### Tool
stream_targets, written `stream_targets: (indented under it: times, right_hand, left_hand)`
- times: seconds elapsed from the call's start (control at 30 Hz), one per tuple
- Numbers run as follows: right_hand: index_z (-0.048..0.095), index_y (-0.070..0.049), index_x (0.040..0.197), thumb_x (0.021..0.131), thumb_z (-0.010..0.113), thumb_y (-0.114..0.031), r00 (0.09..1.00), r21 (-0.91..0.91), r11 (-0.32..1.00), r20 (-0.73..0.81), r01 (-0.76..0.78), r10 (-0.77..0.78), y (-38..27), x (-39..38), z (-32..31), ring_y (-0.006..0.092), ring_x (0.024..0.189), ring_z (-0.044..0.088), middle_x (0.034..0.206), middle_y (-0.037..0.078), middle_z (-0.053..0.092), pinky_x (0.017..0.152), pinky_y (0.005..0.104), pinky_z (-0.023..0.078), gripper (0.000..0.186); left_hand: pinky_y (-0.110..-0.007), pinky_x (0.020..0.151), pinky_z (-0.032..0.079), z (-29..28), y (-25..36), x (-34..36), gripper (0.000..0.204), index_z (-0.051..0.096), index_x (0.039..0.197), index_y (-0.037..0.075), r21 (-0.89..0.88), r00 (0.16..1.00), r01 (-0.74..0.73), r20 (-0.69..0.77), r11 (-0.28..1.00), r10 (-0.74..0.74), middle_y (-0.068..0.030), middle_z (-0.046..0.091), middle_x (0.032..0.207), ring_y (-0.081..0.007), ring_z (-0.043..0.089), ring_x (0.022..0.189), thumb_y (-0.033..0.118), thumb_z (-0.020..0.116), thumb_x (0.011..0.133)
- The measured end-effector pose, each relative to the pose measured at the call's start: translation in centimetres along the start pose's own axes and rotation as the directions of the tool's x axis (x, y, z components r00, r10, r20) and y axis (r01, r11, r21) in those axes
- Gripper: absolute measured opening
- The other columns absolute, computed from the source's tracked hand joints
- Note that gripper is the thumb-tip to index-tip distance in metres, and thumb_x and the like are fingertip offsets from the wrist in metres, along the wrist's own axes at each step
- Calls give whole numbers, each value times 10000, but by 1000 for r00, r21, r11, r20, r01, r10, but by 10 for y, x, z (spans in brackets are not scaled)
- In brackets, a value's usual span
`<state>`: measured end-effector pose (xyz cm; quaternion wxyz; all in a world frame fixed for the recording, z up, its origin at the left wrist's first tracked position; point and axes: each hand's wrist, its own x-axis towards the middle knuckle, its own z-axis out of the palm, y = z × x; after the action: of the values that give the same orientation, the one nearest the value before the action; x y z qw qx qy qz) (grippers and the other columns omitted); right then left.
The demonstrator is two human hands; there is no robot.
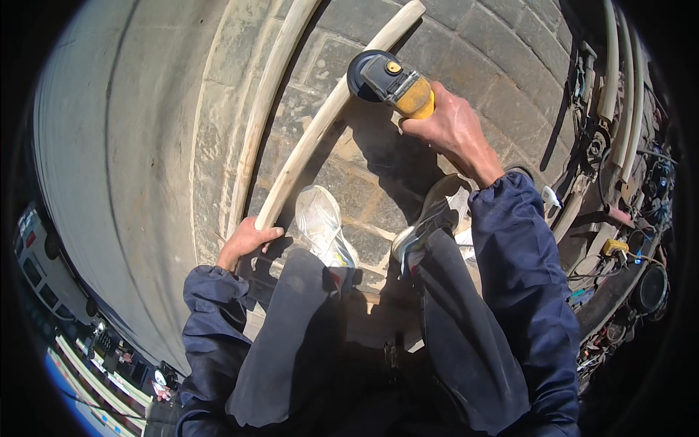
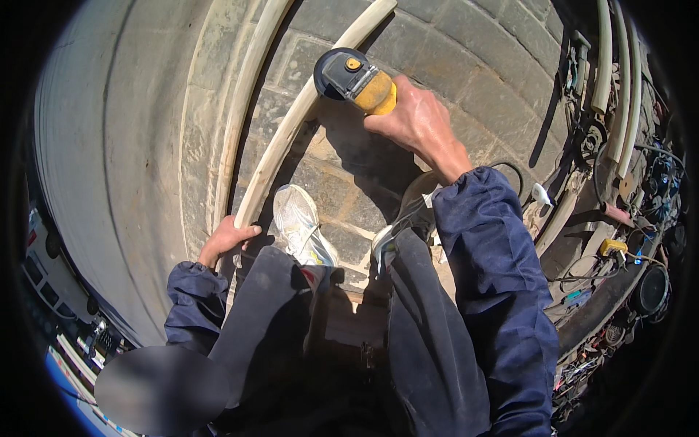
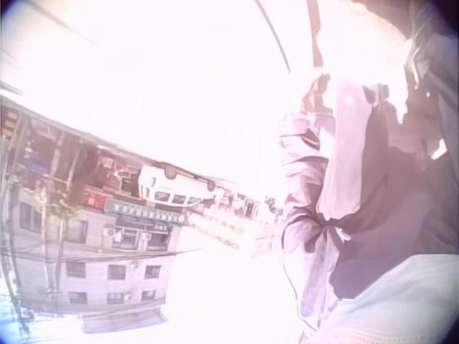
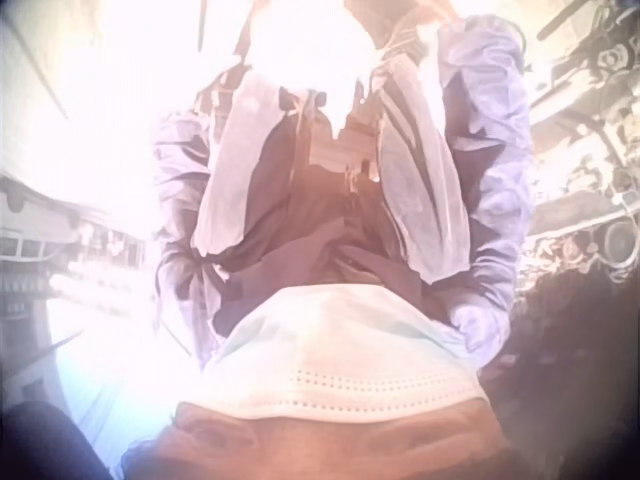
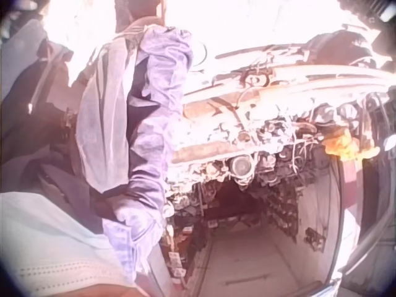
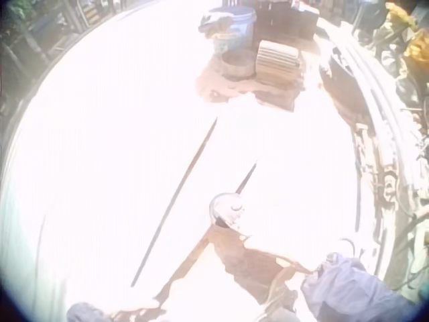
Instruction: The person sits on a paved surface and uses an angle grinder to sand a long, curved wooden piece. They hold the wood with one hand and move the grinder along its length, then briefly inspect the surface before continuing.
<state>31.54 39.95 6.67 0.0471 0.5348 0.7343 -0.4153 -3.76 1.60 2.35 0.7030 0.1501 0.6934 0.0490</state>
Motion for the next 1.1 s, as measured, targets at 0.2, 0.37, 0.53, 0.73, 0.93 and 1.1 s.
stream_targets:
  times: [0.2,0.37,0.53,0.73,0.93,1.1]
  right_hand:
    - [726,41,1250,824,874,-472,969,209,967,-165,-146,182,22,11,-17,421,990,839,1031,259,842,899,506,648,683]
    - [685,15,1203,789,888,-396,996,100,992,32,77,-80,-4,-46,34,517,1026,798,1054,319,811,899,568,633,617]
    - [703,-2,1244,782,903,-381,965,29,976,148,214,-216,-10,-62,72,501,1019,801,1076,279,823,891,558,632,631]
    - [718,-10,1327,798,897,-385,998,21,999,59,32,-33,8,-8,13,442,1007,819,1059,260,827,898,494,643,673]
    - [744,16,1300,810,886,-480,975,231,967,-165,-106,146,51,46,-44,337,951,832,1050,210,839,864,460,655,712]
    - [714,31,1277,810,890,-444,999,219,976,-43,20,-11,33,0,-1,479,984,816,1051,286,830,893,541,633,690]
  left_hand:
    - [-322,608,530,4,4,6,343,754,952,-7,-126,999,47,15,991,-46,-55,713,709,-163,662,594,287,929,969]
    - [-324,581,515,-2,0,7,284,751,927,10,-278,984,107,169,955,-61,-66,699,681,-169,661,578,238,918,946]
    - [-328,562,507,3,-2,2,259,732,912,25,-363,959,146,282,920,-40,-70,705,718,-163,664,592,214,903,957]
    - [-336,575,515,3,-14,4,256,713,961,30,-367,953,156,300,917,-42,-63,677,729,-165,644,598,207,898,958]
    - [-355,577,504,0,-5,8,275,689,992,24,-402,935,172,354,900,-21,-71,653,723,-178,629,599,198,898,952]
    - [-360,581,501,-2,-7,5,286,672,975,32,-433,920,216,392,875,-33,-73,641,725,-177,624,605,199,903,950]
